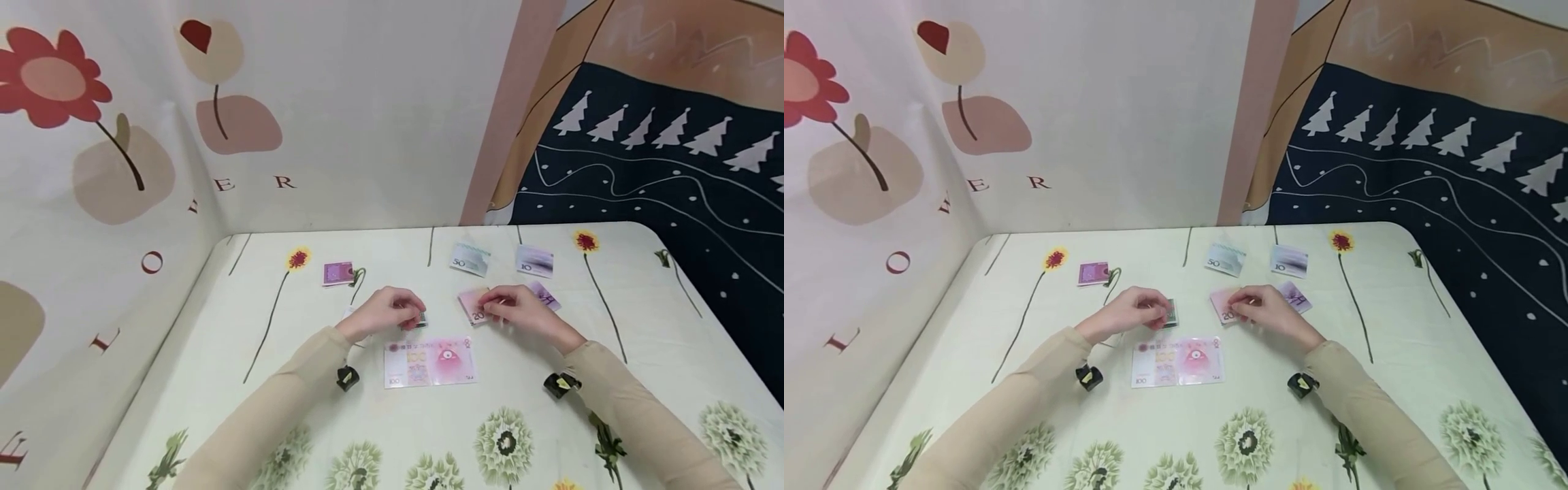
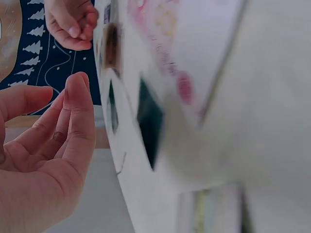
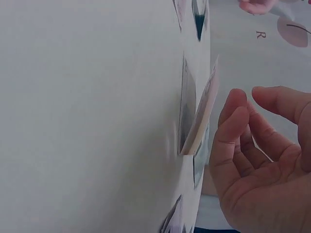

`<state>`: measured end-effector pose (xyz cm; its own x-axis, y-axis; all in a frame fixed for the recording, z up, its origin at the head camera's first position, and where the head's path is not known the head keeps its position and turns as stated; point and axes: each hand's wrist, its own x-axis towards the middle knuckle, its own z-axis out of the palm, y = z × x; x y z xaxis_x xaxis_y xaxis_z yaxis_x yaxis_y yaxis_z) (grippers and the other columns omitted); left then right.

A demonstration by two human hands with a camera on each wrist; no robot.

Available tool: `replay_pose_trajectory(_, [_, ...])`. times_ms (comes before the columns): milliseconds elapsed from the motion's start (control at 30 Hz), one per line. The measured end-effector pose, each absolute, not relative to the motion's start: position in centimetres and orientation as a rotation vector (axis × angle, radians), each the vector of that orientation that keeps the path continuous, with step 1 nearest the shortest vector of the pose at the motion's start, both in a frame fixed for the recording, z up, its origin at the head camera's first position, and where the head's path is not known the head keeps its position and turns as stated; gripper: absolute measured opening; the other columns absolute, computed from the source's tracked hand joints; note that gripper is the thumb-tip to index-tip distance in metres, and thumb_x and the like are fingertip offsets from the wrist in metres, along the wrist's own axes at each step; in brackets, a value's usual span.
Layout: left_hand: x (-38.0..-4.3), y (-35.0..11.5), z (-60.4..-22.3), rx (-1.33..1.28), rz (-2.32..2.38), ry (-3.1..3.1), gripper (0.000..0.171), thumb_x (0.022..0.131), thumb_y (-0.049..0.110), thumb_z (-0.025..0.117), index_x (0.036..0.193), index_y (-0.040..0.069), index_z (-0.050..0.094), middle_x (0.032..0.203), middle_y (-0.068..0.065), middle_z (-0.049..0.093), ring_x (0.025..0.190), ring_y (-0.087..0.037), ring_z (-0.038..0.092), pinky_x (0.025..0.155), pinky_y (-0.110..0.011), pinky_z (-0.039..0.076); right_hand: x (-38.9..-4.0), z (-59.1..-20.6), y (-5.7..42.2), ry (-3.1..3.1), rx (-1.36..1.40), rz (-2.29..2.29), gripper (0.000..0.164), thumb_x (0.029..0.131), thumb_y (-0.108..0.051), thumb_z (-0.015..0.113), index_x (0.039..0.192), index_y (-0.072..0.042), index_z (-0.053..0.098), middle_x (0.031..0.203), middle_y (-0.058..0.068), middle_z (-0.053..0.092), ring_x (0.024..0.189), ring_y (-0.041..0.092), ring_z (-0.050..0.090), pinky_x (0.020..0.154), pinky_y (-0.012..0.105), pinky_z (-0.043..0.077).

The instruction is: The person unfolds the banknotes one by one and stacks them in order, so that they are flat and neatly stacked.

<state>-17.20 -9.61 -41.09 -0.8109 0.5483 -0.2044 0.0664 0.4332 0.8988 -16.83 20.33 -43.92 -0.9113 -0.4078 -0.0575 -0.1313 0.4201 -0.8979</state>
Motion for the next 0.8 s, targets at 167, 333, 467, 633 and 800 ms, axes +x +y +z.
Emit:
replay_pose_trajectory(167, [-18.1, -8.5, -40.7, 0.501, 1.360, 2.230, 0.022, 0.093, 0.002, 0.054, 0.111, -0.006, 0.065, 0.084, -0.012, 0.067, 0.072, -0.014, 0.061, 0.071, -0.027, 0.053, -17.6, -43.9, 20.3, 2.447, -0.410, -1.484, 0.022, 0.095, -0.006, 0.060, 0.110, 0.009, 0.065, 0.092, 0.014, 0.069, 0.078, 0.022, 0.060, 0.059, 0.026, 0.050])
replay_pose_trajectory(333, [-18.8, -7.7, -40.8, 0.461, 1.381, 2.208, 0.022, 0.094, 0.001, 0.053, 0.111, -0.007, 0.064, 0.089, -0.019, 0.067, 0.071, -0.014, 0.062, 0.071, -0.027, 0.055, -18.4, -43.9, 20.1, 2.510, -0.370, -1.442, 0.025, 0.095, -0.010, 0.060, 0.114, 0.006, 0.064, 0.102, 0.015, 0.068, 0.089, 0.024, 0.060, 0.075, 0.028, 0.049])
replay_pose_trajectory(467, [-19.3, -7.1, -41.1, 0.448, 1.380, 2.206, 0.021, 0.094, 0.000, 0.053, 0.110, -0.009, 0.064, 0.091, -0.021, 0.067, 0.071, -0.014, 0.061, 0.070, -0.027, 0.056, -19.1, -43.8, 20.0, 2.559, -0.311, -1.391, 0.027, 0.096, -0.013, 0.059, 0.117, 0.003, 0.064, 0.112, 0.016, 0.065, 0.102, 0.027, 0.057, 0.088, 0.036, 0.044])
replay_pose_trajectory(633, [-20.0, -6.2, -41.3, 0.418, 1.418, 2.211, 0.020, 0.093, -0.002, 0.054, 0.109, -0.010, 0.063, 0.092, -0.022, 0.066, 0.076, -0.023, 0.064, 0.072, -0.031, 0.057, -20.3, -43.8, 20.1, 2.583, -0.267, -1.376, 0.028, 0.096, -0.010, 0.057, 0.120, 0.004, 0.062, 0.117, 0.020, 0.061, 0.108, 0.032, 0.054, 0.091, 0.043, 0.046])
replay_pose_trajectory(800, [-20.5, -5.5, -41.8, 0.354, 1.462, 2.226, 0.019, 0.093, -0.001, 0.057, 0.108, -0.009, 0.064, 0.097, -0.021, 0.065, 0.084, -0.031, 0.066, 0.074, -0.033, 0.057, -21.5, -44.1, 20.2, 2.621, -0.166, -1.377, 0.029, 0.097, -0.012, 0.057, 0.121, 0.002, 0.062, 0.123, 0.020, 0.058, 0.110, 0.031, 0.052, 0.085, 0.038, 0.046])
